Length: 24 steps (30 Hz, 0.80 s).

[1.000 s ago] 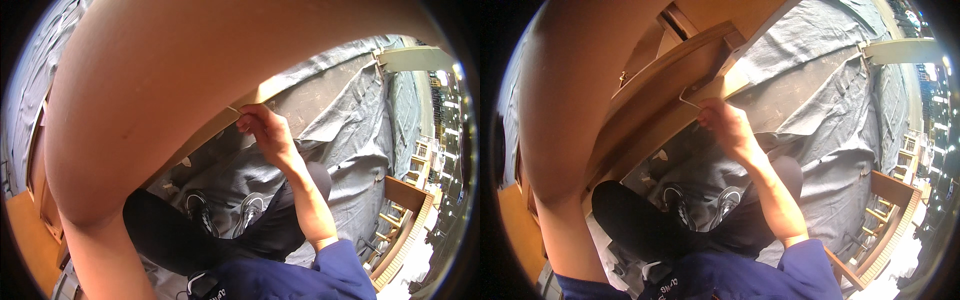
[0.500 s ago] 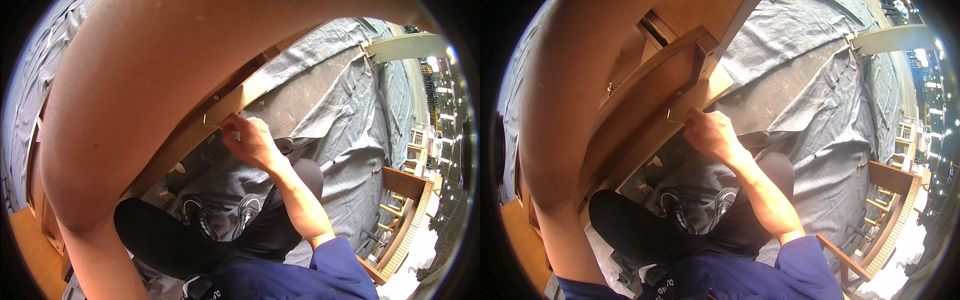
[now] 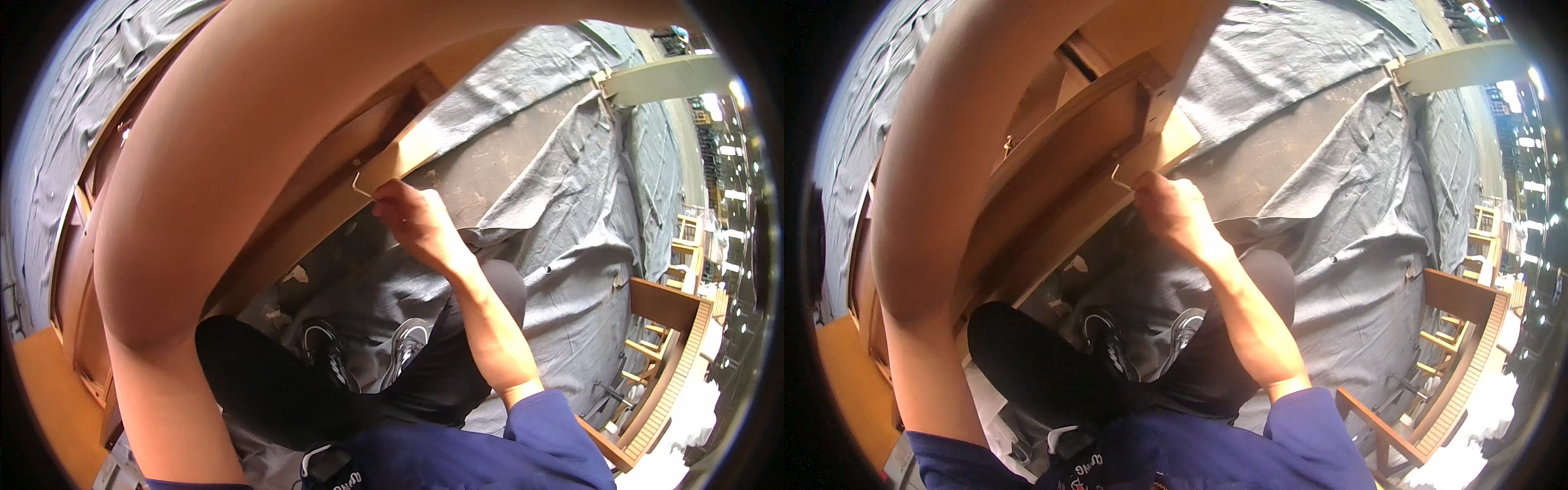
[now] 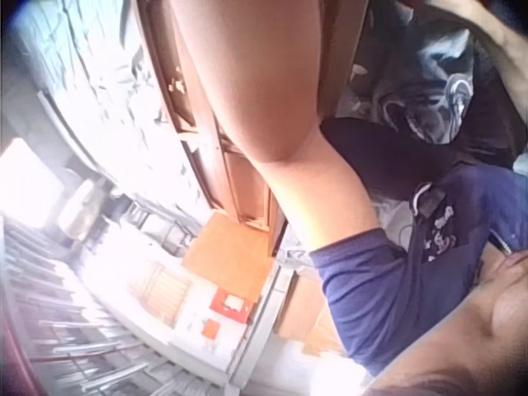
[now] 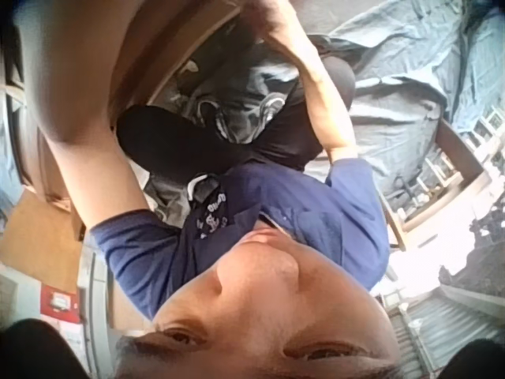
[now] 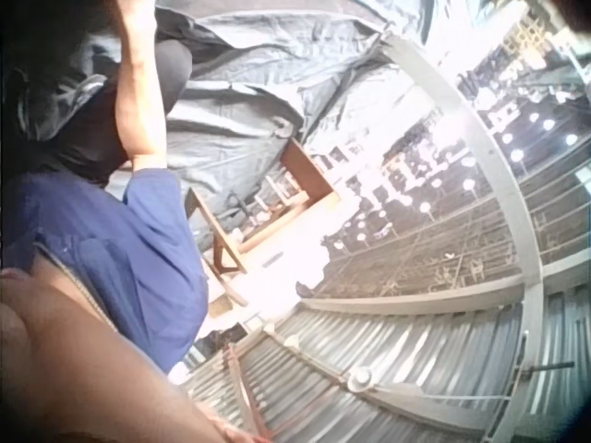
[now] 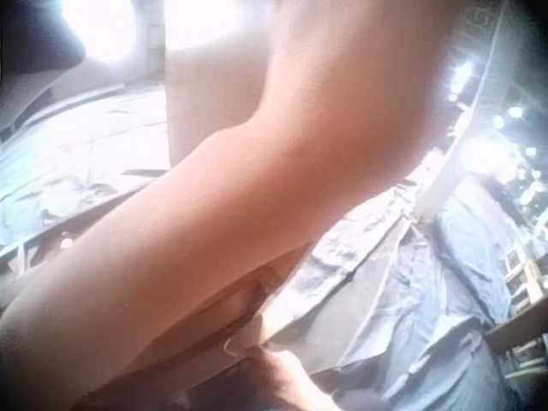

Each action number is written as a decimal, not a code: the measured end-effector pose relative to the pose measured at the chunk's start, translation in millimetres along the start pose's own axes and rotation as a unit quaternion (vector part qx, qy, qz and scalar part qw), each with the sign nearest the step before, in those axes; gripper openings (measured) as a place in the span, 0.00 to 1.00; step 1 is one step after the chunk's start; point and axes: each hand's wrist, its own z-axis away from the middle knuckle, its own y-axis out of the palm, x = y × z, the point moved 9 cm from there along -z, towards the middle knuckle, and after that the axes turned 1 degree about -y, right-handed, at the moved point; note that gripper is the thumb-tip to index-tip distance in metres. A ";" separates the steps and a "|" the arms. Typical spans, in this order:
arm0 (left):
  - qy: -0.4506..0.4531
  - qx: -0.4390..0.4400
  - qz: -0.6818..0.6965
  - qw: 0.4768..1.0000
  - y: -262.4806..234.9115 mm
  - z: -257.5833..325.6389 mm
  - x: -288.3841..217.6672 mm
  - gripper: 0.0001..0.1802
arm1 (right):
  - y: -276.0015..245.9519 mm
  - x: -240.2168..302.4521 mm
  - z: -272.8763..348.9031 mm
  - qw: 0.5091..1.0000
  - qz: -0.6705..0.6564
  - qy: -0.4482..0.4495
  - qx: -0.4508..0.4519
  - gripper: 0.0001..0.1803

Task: The person sits on the floor and assembles a wooden cabinet by inserting and tightening screws into the underside of the structure using an Allen key. The person repositions the cabinet to access different screw locations and continues fastening components together.

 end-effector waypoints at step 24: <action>0.103 0.043 0.022 0.994 47.3 -57.5 -45.3 0.57 | -60.5 32.7 -62.9 0.838 -0.510 -0.002 -0.195 0.35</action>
